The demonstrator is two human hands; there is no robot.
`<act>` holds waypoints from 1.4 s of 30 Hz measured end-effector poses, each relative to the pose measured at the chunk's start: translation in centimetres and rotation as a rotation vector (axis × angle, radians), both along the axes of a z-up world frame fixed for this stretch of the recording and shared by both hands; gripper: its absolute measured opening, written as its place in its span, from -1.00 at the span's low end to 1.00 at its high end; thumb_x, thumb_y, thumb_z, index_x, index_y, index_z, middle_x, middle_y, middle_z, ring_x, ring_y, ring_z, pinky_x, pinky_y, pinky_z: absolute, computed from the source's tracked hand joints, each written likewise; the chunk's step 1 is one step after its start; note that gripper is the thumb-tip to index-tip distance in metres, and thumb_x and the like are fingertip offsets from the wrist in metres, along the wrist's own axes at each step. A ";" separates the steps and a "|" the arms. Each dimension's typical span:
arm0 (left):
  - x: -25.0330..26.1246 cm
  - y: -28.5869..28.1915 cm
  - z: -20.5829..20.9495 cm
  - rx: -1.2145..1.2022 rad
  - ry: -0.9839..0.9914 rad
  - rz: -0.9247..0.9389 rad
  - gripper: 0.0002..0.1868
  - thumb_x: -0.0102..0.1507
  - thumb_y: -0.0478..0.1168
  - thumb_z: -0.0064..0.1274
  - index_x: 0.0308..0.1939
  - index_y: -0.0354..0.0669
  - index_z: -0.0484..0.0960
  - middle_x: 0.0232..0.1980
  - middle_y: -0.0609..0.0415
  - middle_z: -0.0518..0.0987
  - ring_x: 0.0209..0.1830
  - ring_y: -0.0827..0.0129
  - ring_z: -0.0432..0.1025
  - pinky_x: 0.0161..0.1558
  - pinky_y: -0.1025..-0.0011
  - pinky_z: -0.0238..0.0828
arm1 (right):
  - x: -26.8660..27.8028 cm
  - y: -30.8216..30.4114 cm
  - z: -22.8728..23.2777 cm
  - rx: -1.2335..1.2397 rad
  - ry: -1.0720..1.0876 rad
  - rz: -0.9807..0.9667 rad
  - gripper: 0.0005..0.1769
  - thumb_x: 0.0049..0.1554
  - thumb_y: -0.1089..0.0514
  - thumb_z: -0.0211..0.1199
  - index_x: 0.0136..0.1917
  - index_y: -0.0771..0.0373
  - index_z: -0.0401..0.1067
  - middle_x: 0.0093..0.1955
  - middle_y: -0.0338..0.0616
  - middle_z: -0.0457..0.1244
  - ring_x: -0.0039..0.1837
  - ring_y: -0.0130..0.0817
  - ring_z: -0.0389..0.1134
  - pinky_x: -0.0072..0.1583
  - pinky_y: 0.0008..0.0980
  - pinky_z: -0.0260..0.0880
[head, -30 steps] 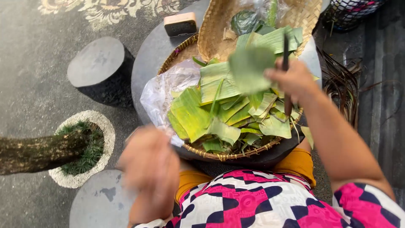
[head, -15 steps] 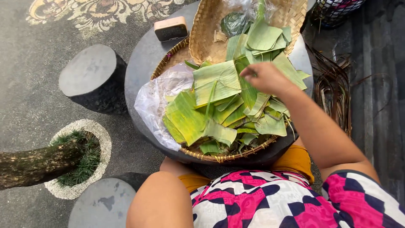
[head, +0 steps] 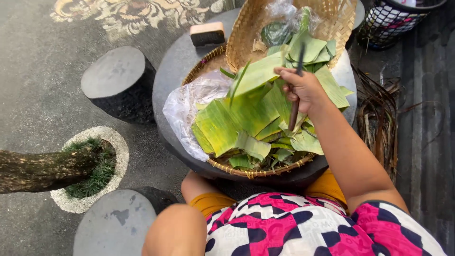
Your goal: Cutting and folding banana leaves to prepare them for use.
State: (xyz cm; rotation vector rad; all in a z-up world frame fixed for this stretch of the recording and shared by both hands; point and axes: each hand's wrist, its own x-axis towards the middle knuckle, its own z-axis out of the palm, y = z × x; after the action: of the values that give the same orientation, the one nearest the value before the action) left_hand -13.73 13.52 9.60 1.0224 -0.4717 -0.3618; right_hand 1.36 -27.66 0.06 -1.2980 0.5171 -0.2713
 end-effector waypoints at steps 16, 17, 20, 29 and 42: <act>21.7 -17.9 -14.5 0.433 0.048 0.233 -0.29 0.22 0.00 0.32 0.19 -0.56 0.47 0.05 -0.49 0.56 0.08 -0.18 0.51 0.01 -0.06 0.48 | -7.6 9.1 -4.9 -0.218 -0.229 0.145 -0.56 0.19 0.29 0.19 0.34 0.24 0.48 -0.44 0.00 0.33 -0.56 -0.57 0.10 -0.48 -0.62 0.02; 23.3 -17.7 -14.6 0.436 0.046 0.234 -0.29 0.22 0.00 0.32 0.19 -0.56 0.47 0.05 -0.49 0.56 0.08 -0.18 0.51 0.01 -0.06 0.48 | -7.6 8.5 -4.0 -0.215 -0.231 0.145 -0.56 0.19 0.29 0.19 0.34 0.24 0.48 -0.44 0.00 0.33 -0.56 -0.57 0.10 -0.48 -0.62 0.02; 27.5 -17.3 -15.3 0.642 -0.421 0.372 -0.64 0.37 -0.17 0.05 0.13 -0.40 0.56 -0.01 -0.36 0.63 0.07 -0.21 0.55 0.06 -0.07 0.52 | -7.6 6.7 -2.2 -0.111 0.047 0.140 -0.53 0.32 0.23 -0.07 0.48 0.19 0.28 -0.27 0.03 0.29 -0.52 -0.44 0.09 -0.43 -0.51 0.08; 24.8 -19.4 -9.3 -0.126 0.147 0.228 -0.76 0.33 -0.33 0.14 0.08 -0.17 0.62 -0.11 -0.13 0.71 -0.15 0.18 0.65 -0.10 0.16 0.65 | -8.5 6.6 -4.0 0.278 -0.425 0.452 -0.07 0.32 -0.43 -0.30 0.55 0.39 0.09 0.09 0.02 0.26 -0.37 -0.47 0.31 -0.56 -0.63 0.25; 19.0 -15.6 -12.6 -0.120 0.292 0.129 -0.62 0.19 -0.37 0.30 0.06 -0.30 0.56 -0.14 -0.26 0.67 -0.22 -0.04 0.64 -0.18 -0.07 0.65 | -8.6 9.2 -7.4 0.226 -0.448 0.225 -0.55 0.27 0.27 0.05 0.42 0.31 0.33 -0.10 0.05 0.28 -0.40 -0.41 0.18 -0.51 -0.54 0.21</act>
State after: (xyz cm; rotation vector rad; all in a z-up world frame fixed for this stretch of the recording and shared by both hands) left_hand 5.24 -2.12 -3.01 0.8612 -0.1616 -0.3564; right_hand -7.20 -18.47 -7.32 -1.0226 0.0178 -0.2953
